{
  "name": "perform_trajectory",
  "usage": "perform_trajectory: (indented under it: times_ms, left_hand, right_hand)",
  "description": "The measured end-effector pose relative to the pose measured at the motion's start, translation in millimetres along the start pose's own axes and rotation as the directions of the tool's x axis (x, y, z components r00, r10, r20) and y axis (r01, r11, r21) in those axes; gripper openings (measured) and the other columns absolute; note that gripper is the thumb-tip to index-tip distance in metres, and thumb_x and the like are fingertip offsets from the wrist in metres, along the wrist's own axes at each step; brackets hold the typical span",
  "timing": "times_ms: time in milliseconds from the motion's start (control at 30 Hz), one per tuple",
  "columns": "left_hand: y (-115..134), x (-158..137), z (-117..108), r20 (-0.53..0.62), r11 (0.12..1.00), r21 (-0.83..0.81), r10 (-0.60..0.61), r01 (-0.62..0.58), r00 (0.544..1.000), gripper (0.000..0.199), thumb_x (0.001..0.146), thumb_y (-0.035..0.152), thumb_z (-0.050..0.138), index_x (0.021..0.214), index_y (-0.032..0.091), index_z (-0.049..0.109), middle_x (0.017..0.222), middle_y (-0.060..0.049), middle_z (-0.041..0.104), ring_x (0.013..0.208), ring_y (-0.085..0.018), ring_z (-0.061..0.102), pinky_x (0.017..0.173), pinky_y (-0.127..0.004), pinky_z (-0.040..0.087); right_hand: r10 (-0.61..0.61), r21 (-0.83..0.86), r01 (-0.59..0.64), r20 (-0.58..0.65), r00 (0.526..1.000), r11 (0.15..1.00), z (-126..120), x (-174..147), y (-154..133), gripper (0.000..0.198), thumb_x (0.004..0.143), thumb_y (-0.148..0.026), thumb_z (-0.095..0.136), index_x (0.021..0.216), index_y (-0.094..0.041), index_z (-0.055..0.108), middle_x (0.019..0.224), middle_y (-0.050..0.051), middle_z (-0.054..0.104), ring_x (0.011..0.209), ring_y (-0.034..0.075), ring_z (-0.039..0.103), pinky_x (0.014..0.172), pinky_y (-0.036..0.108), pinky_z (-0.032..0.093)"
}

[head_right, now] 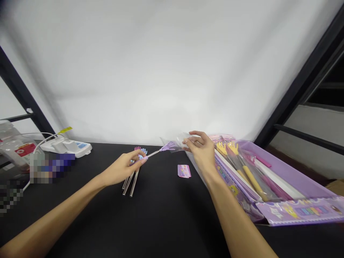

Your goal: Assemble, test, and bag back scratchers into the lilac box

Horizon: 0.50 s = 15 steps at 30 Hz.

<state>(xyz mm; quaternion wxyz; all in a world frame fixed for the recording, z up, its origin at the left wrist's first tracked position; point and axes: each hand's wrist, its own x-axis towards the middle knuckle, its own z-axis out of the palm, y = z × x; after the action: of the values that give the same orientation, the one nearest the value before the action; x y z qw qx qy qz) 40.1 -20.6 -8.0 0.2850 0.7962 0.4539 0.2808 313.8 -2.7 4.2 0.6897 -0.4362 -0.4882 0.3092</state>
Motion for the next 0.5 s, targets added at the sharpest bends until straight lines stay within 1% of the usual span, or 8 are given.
perform_trajectory:
  times_ms: [100,167,233,300,367,500]
  left_hand:
    - [1,-1,1,0.052,0.998,-0.07,-0.008,0.012,0.999,0.032,0.094,0.051,0.045,0.11,0.025,0.056,0.069,0.005,0.057,0.061,-0.013,0.053,0.062,-0.026,0.042]
    - [2,-1,0,0.07,0.994,-0.104,-0.013,0.02,0.997,0.035,0.094,0.052,0.046,0.115,0.025,0.053,0.068,0.005,0.057,0.06,-0.013,0.052,0.058,-0.024,0.04]
    - [4,-2,0,0.061,0.992,-0.127,-0.018,0.026,0.998,0.038,0.094,0.053,0.046,0.119,0.025,0.051,0.067,0.005,0.056,0.058,-0.013,0.05,0.054,-0.022,0.038]
    - [7,-2,1,0.041,0.991,-0.132,-0.01,0.016,0.999,0.039,0.094,0.052,0.046,0.122,0.025,0.049,0.065,0.006,0.056,0.055,-0.012,0.047,0.053,-0.021,0.036]
    - [9,-2,3,0.001,0.992,-0.122,0.01,-0.009,1.0,0.039,0.095,0.05,0.046,0.124,0.025,0.048,0.063,0.006,0.056,0.052,-0.01,0.045,0.053,-0.021,0.036]
    - [13,-1,12,-0.099,0.992,-0.126,0.014,-0.027,0.995,0.04,0.096,0.05,0.044,0.125,0.024,0.05,0.06,0.006,0.054,0.048,-0.01,0.044,0.05,-0.021,0.034]
  right_hand:
    - [0.003,0.097,-0.006,0.03,1.0,0.995,5,-4,-4,0.051,0.06,-0.039,0.089,0.102,-0.025,0.063,0.078,-0.004,0.06,0.086,0.019,0.069,0.084,0.042,0.061]
    - [0.026,0.145,-0.04,0.101,0.995,0.989,6,-6,-5,0.053,0.062,-0.039,0.088,0.107,-0.028,0.061,0.085,-0.004,0.06,0.095,0.022,0.069,0.085,0.041,0.061]
    - [0.042,0.141,-0.07,0.194,0.98,0.988,7,-7,-3,0.055,0.066,-0.041,0.085,0.113,-0.031,0.059,0.098,-0.001,0.062,0.1,0.023,0.068,0.083,0.04,0.062]
    - [0.046,0.104,-0.076,0.267,0.963,0.992,7,-7,0,0.061,0.07,-0.043,0.082,0.123,-0.033,0.055,0.108,0.002,0.064,0.1,0.024,0.069,0.08,0.041,0.063]
    - [0.049,0.068,-0.071,0.289,0.956,0.995,9,-7,4,0.069,0.072,-0.045,0.08,0.132,-0.033,0.049,0.107,0.004,0.068,0.096,0.024,0.069,0.077,0.042,0.064]
    - [0.044,0.032,-0.054,0.24,0.97,0.998,17,-11,8,0.087,0.071,-0.046,0.081,0.145,-0.035,0.036,0.093,0.004,0.072,0.089,0.025,0.072,0.072,0.042,0.064]
